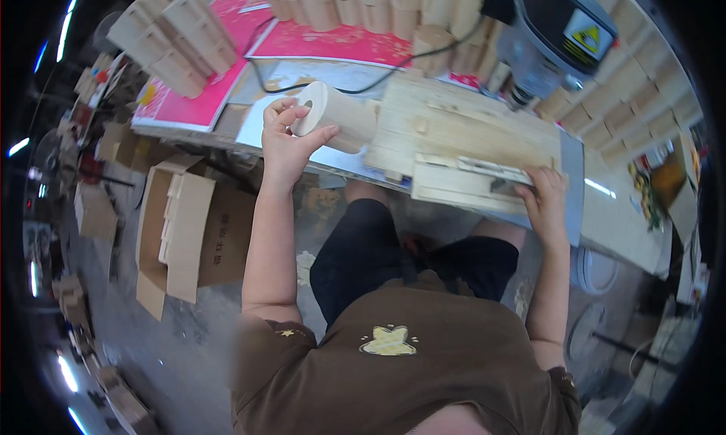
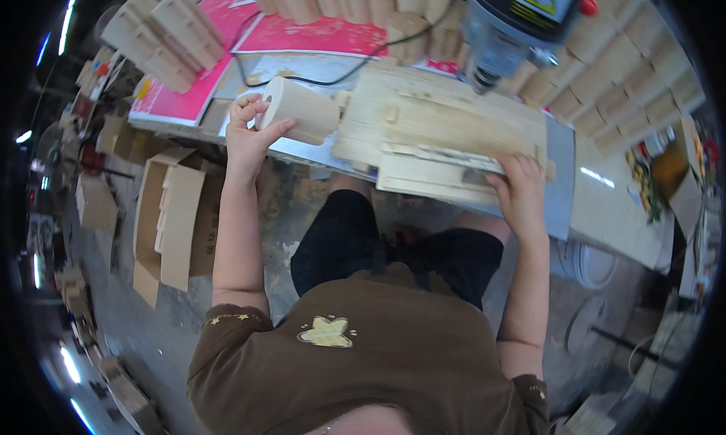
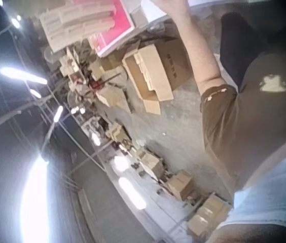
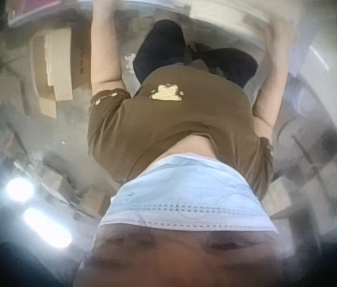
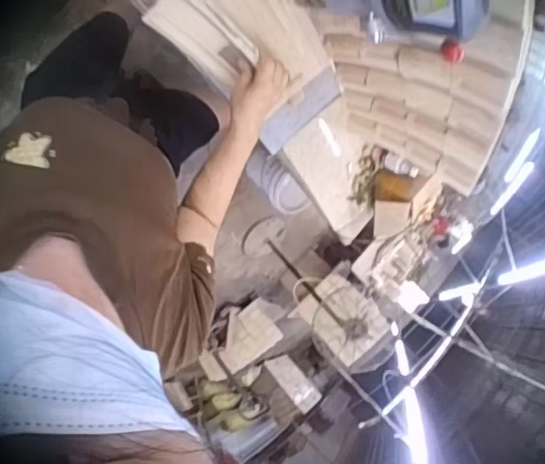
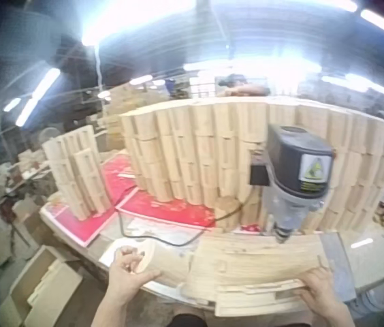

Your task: Using a drill press to drill holes into the centers of many cylindrical wood blocks.

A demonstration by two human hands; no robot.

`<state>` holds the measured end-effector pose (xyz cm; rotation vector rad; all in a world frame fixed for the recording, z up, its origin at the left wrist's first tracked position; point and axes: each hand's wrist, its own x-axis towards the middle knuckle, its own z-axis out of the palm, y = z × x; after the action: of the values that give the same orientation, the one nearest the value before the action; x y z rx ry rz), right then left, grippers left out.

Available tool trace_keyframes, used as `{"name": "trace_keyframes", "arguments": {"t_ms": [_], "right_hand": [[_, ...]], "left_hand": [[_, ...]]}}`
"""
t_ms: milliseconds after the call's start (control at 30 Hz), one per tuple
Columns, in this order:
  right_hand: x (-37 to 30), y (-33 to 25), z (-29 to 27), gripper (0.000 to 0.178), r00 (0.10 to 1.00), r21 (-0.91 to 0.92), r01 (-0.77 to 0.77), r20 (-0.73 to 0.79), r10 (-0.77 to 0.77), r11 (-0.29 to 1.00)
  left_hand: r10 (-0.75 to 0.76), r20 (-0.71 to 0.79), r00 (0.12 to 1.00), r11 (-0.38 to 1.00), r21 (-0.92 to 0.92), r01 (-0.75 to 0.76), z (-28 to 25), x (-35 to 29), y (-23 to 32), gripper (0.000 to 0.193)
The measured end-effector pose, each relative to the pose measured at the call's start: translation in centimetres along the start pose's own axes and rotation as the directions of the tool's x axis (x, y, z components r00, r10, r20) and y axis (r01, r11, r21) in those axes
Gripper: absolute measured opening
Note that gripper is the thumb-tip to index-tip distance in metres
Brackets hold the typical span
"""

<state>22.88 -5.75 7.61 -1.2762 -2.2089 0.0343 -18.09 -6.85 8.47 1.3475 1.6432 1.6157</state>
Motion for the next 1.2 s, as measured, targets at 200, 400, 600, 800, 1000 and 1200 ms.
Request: {"name": "trace_keyframes", "arguments": {"t_ms": [200,400,600,800,1000,1200], "right_hand": [[0.0,-1.2,0.1,0.031,1.0,0.025,0.0,0.001,0.0,1.0],[-0.3,-0.8,0.0,0.03,0.999,0.0,-0.015,0.034,0.015,1.0],[-0.1,-1.3,-0.3,0.029,0.992,0.008,-0.101,0.078,0.1,0.995],[-0.7,-0.5,0.4,0.032,0.997,-0.027,-0.054,0.058,0.056,0.998],[-0.6,-1.2,0.3,0.032,0.986,-0.041,-0.152,0.068,0.155,0.987],[-0.4,-2.0,0.4,0.032,0.966,-0.031,-0.248,0.063,0.249,0.968]], "left_hand": [[0.249,-0.036,0.968,0.805,0.563,-0.186,-6.2,1.0,-4.2,0.043],[0.261,-0.259,0.93,0.886,0.448,-0.124,-5.5,-0.3,-8.1,0.072],[-0.198,-0.318,0.927,0.94,0.206,0.272,-5.6,-1.4,-9.8,0.072],[-0.077,-0.324,0.943,0.973,0.183,0.142,-9.6,4.2,-5.6,0.063],[0.155,-0.408,0.9,0.988,0.075,-0.136,-17.2,19.7,0.4,0.058],[0.326,-0.507,0.798,0.883,0.464,-0.067,-23.3,34.4,3.7,0.061]]}}
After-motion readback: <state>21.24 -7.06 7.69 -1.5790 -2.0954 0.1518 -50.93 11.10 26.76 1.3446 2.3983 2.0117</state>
